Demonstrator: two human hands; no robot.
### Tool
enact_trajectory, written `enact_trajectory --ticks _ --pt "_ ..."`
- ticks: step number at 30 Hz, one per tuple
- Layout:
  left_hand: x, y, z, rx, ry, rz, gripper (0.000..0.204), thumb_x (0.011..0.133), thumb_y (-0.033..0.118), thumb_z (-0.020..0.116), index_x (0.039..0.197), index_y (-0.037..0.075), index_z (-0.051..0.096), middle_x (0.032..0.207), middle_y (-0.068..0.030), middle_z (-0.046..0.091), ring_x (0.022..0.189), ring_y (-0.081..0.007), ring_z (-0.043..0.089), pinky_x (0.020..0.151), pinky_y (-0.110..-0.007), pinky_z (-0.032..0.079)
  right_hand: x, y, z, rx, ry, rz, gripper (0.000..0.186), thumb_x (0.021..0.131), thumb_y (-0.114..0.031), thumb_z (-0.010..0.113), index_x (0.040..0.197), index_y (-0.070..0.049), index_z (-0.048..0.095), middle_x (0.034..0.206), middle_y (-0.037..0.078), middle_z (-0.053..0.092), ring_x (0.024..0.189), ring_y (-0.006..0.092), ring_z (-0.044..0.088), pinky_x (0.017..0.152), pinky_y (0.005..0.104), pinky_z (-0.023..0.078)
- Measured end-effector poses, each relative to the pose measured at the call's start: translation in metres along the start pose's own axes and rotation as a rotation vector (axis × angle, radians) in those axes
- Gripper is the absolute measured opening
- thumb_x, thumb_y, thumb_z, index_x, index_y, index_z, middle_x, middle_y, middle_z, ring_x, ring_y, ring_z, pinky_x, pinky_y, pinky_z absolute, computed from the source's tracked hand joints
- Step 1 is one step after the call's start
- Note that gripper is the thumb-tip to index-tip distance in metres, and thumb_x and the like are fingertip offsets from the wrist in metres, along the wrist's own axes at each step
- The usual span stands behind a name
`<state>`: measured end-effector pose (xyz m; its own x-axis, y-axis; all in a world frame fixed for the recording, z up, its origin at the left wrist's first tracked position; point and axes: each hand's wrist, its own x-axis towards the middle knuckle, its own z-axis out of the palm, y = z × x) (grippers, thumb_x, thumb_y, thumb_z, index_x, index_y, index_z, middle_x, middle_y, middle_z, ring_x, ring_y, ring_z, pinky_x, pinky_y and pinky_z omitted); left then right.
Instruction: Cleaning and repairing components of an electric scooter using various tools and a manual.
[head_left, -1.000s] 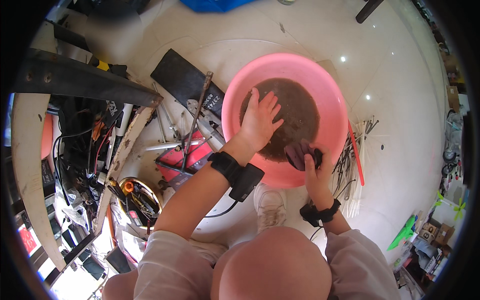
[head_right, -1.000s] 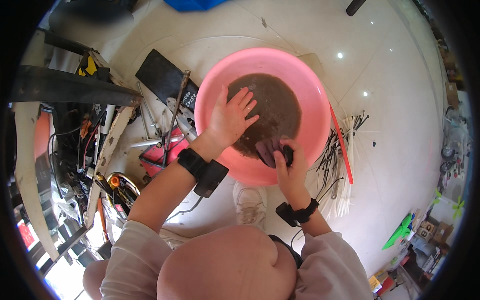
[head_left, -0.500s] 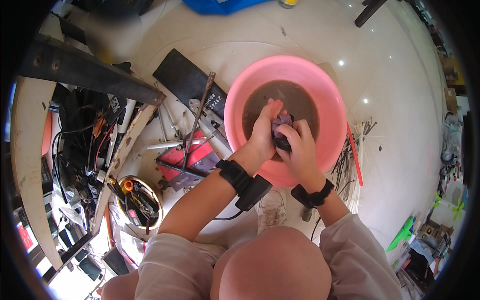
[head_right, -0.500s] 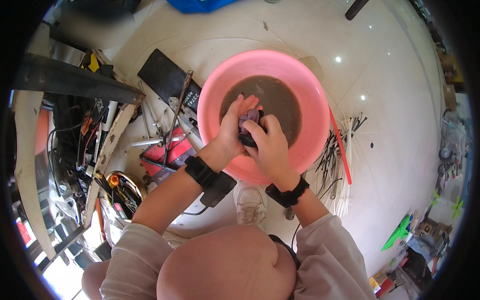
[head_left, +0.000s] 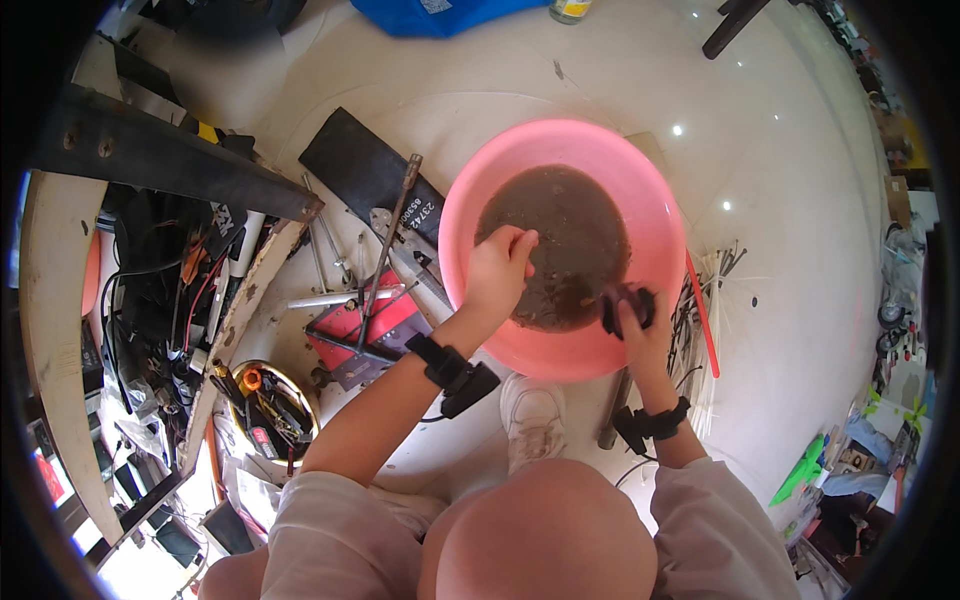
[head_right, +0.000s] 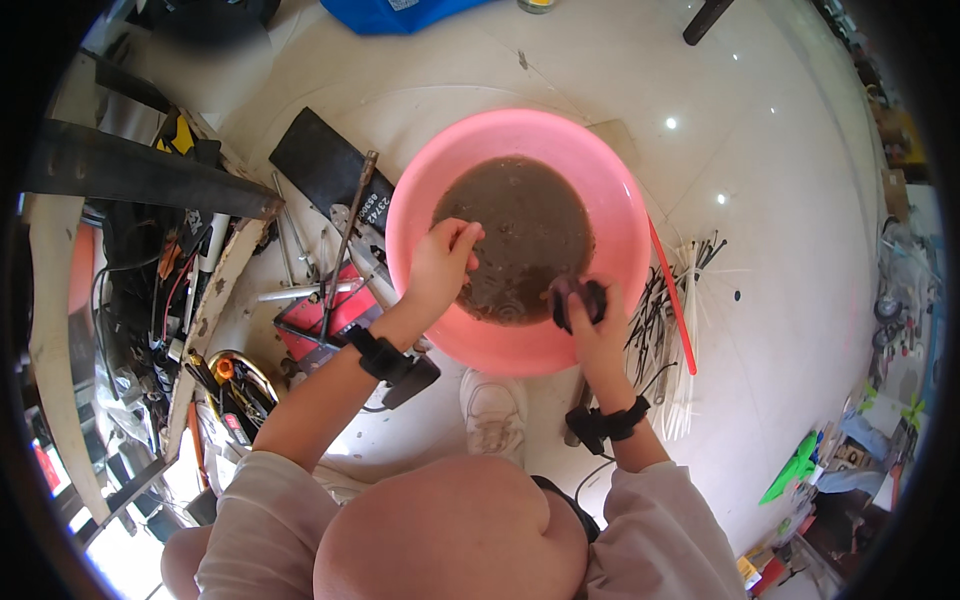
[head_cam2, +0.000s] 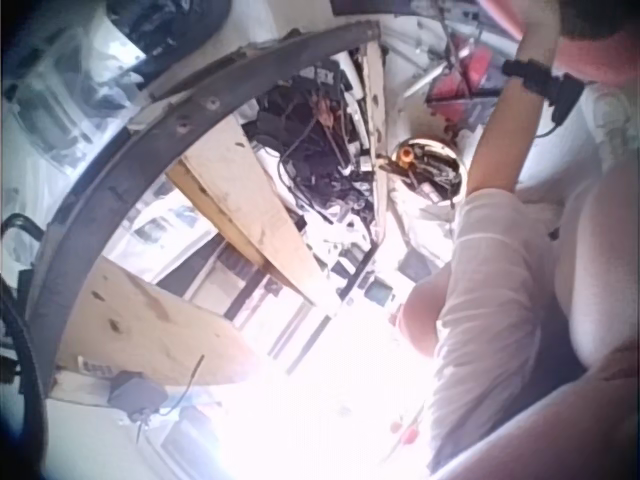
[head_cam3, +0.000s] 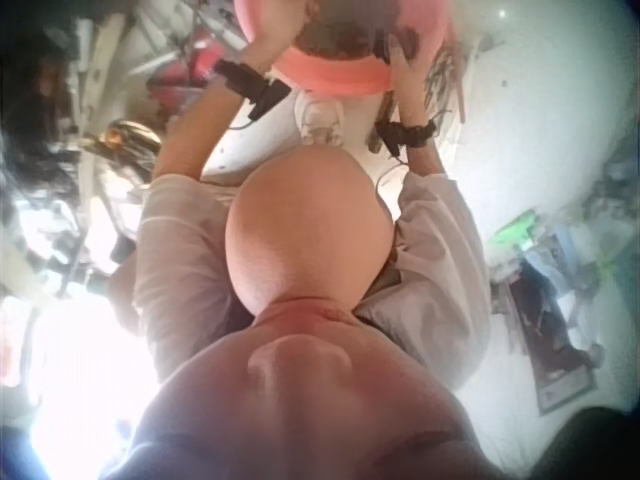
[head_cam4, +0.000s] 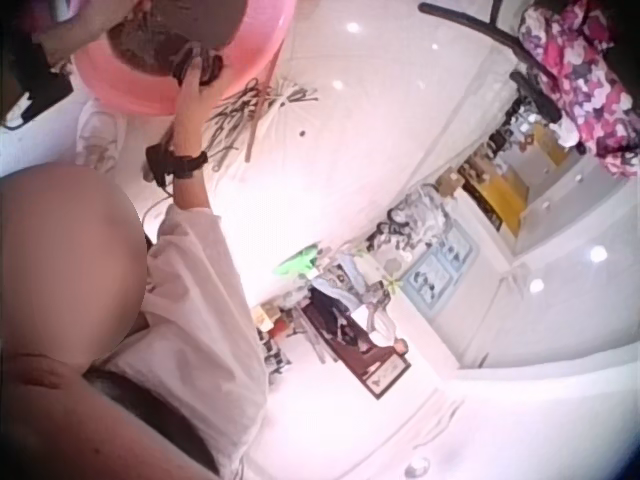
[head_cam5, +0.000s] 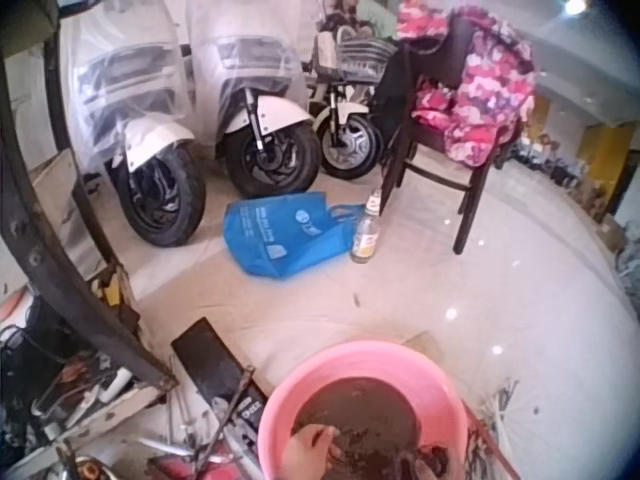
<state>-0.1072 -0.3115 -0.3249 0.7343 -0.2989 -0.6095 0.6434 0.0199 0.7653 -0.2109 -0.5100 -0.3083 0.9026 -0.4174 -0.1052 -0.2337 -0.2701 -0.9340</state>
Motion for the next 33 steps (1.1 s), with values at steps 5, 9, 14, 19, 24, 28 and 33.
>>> enact_trajectory --ticks 5,9,14,19,24,28,33 --pt "-0.019 -0.001 -0.024 0.981 0.278 0.810 0.017 0.080 0.015 0.063 0.096 0.008 0.061 0.090 -0.0065 0.058 0.076 -0.0266 0.057 0.062 -0.035 0.046 -0.034 0.010 -0.004 -0.334 -0.104 -0.241 0.024 0.080 -0.006 0.062 0.102 -0.006 0.053 0.091 0.011 0.057 0.076 0.0258 0.058 0.067 0.0371 0.047" --pt "-0.024 -0.011 -0.042 1.067 0.348 0.985 0.030 0.072 0.011 0.064 0.101 0.007 0.058 0.104 -0.0087 0.054 0.100 -0.0286 0.050 0.087 -0.041 0.035 -0.038 0.012 0.017 -0.555 -0.072 -0.311 0.032 0.072 -0.004 0.064 0.102 -0.007 0.053 0.090 0.013 0.055 0.079 0.0346 0.058 0.067 0.0393 0.047" --pt "0.001 0.002 -0.021 0.887 0.358 1.102 0.030 0.072 0.011 0.064 0.101 0.006 0.056 0.102 -0.0091 0.055 0.097 -0.0287 0.051 0.085 -0.040 0.037 -0.017 0.015 0.003 -0.578 0.000 -0.329 0.032 0.074 -0.006 0.064 0.103 -0.007 0.052 0.091 0.013 0.056 0.081 0.0338 0.059 0.067 0.0394 0.047" --pt "0.036 0.019 0.006 0.866 0.343 1.147 0.030 0.071 0.013 0.064 0.100 0.006 0.056 0.104 -0.0087 0.054 0.099 -0.0281 0.050 0.087 -0.040 0.037 0.020 0.014 -0.014 -0.578 0.088 -0.343 0.027 0.077 -0.007 0.063 0.103 -0.006 0.053 0.091 0.014 0.057 0.082 0.0345 0.059 0.068 0.0395 0.048" --pt "0.076 0.048 0.026 0.765 0.152 1.141 0.039 0.072 0.015 0.064 0.108 0.006 0.054 0.113 -0.0108 0.051 0.110 -0.0297 0.046 0.094 -0.041 0.034 0.055 0.007 -0.019 -0.601 0.140 -0.337 0.024 0.081 -0.009 0.061 0.103 -0.004 0.054 0.093 0.016 0.058 0.085 0.0349 0.060 0.071 0.0383 0.048" --pt "0.067 0.068 0.009 0.697 -0.075 1.248 0.045 0.071 0.013 0.065 0.113 0.003 0.051 0.117 -0.0170 0.048 0.110 -0.0378 0.046 0.094 -0.044 0.039 0.085 0.002 0.001 -0.561 0.195 -0.423 0.024 0.083 -0.011 0.060 0.105 -0.002 0.053 0.095 0.017 0.059 0.088 0.0339 0.059 0.077 0.0373 0.047" --pt "-0.007 0.098 -0.038 0.973 -0.166 1.106 0.032 0.071 0.006 0.060 0.103 0.003 0.058 0.114 -0.0150 0.052 0.104 -0.0337 0.053 0.088 -0.040 0.046 0.084 0.003 -0.016 -0.437 0.305 -0.380 0.028 0.088 -0.016 0.057 0.112 -0.002 0.053 0.101 0.017 0.059 0.094 0.0302 0.057 0.086 0.0378 0.043"
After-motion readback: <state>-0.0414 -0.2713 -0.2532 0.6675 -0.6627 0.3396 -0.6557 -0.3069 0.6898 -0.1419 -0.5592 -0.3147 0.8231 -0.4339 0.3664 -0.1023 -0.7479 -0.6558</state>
